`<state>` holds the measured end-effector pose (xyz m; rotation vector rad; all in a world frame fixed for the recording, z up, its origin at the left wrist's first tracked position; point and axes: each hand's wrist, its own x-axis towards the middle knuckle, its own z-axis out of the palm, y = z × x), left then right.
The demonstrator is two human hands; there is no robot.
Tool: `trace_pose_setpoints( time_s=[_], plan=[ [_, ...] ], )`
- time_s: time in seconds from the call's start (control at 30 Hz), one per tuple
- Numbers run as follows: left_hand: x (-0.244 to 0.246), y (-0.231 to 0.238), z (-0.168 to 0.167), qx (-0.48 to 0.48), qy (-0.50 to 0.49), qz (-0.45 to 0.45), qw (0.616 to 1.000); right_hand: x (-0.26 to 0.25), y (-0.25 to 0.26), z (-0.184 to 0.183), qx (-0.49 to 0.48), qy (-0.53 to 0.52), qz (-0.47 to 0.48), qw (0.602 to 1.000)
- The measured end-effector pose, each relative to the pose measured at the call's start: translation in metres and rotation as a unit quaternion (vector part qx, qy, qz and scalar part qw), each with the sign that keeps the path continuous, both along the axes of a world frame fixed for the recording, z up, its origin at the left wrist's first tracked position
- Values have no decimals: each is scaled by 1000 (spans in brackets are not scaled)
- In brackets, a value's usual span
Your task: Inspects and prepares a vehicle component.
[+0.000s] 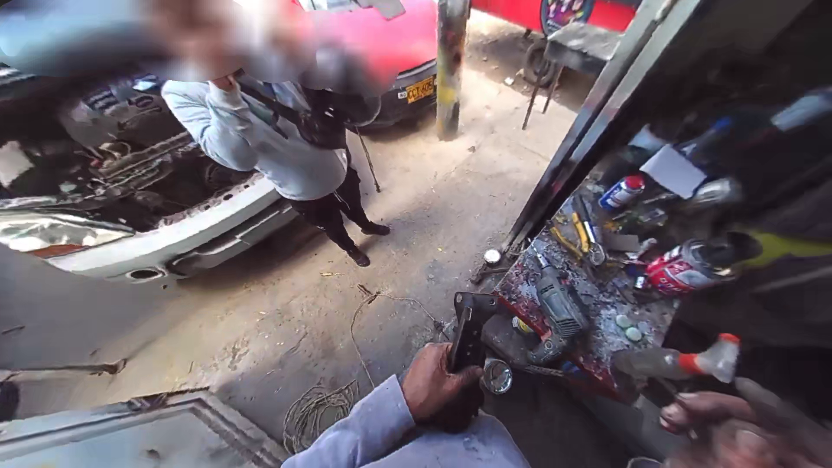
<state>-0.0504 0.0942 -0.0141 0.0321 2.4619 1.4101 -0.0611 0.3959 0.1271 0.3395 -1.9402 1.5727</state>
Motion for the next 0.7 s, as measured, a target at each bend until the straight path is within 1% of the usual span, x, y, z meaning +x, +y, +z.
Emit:
trace_pose_setpoints(
  time_s=[0.07,0.13,0.2,0.3,0.4,0.53,0.7],
  plan=[
    [-16,-13,-6,36,-23,-16,999,-10,-25,-10,26,-52,-1,998],
    [-30,-24,-13,79,-41,-34,995,-20,-50,-22,62,-82,21,994],
    [-40,-28,-21,125,-72,-55,988,-25,-72,-32,132,-101,49,985],
    [-51,-25,-32,179,-112,-74,975,-25,-89,-46,245,-132,100,955],
    [-54,-20,-34,222,-109,-82,965,-19,-89,-53,284,-154,153,934],
    [-49,-9,-32,285,-78,-78,952,-12,-77,-54,317,-152,140,926],
    [-36,11,-21,292,-37,-83,952,-1,-58,-50,307,-140,156,928]
  ],
)
